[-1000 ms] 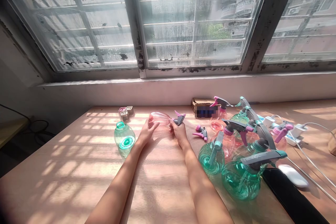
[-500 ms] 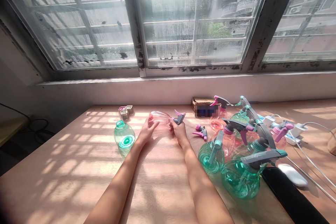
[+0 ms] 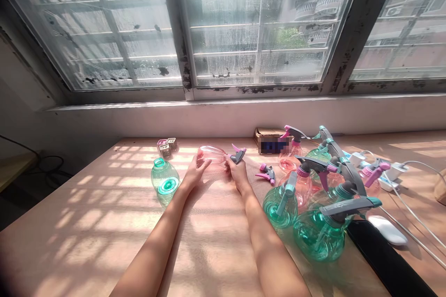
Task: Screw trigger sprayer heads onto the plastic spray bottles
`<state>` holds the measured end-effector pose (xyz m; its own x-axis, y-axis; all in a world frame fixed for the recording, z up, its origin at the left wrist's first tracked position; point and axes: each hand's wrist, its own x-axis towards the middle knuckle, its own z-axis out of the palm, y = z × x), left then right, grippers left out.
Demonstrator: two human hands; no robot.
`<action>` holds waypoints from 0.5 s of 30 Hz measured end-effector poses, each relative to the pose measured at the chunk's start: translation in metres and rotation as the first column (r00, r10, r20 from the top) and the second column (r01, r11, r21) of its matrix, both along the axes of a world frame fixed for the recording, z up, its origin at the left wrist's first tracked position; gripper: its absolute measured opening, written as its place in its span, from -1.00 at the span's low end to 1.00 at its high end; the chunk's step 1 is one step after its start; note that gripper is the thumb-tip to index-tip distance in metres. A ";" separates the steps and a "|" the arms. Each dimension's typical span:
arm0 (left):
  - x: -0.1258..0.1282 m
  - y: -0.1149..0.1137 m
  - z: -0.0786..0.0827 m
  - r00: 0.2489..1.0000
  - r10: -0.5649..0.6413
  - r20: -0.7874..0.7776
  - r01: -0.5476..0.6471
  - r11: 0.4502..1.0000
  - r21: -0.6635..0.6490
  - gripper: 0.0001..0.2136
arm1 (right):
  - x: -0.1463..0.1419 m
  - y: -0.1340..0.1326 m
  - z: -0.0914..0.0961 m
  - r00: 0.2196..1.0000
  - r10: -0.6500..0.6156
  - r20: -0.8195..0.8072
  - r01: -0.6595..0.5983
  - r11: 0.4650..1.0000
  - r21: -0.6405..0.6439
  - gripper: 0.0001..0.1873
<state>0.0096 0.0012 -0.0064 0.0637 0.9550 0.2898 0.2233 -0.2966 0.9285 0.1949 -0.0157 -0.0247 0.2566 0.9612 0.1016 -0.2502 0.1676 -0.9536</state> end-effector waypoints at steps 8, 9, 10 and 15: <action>0.000 -0.002 0.004 1.000 -0.001 -0.012 0.000 1.000 -0.019 -0.55 | 0.000 0.001 -0.001 1.000 0.001 0.009 -0.001 1.000 -0.006 -0.80; 0.001 -0.003 0.005 1.000 -0.002 -0.010 0.002 1.000 -0.017 -0.56 | 0.000 0.001 -0.001 1.000 0.002 0.010 -0.002 1.000 -0.008 -0.80; 0.001 -0.004 0.006 1.000 -0.004 -0.008 0.004 1.000 -0.015 -0.56 | 0.000 0.001 -0.001 1.000 0.003 0.011 -0.002 1.000 -0.009 -0.80; 0.002 -0.005 0.008 1.000 -0.005 -0.008 0.004 1.000 -0.020 -0.56 | 0.001 0.002 -0.002 1.000 0.000 0.021 0.001 1.000 -0.011 -0.80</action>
<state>0.0114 -0.0040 0.0011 0.0704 0.9603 0.2699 0.2297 -0.2789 0.9325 0.1955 -0.0140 -0.0269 0.2551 0.9621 0.0959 -0.2303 0.1568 -0.9604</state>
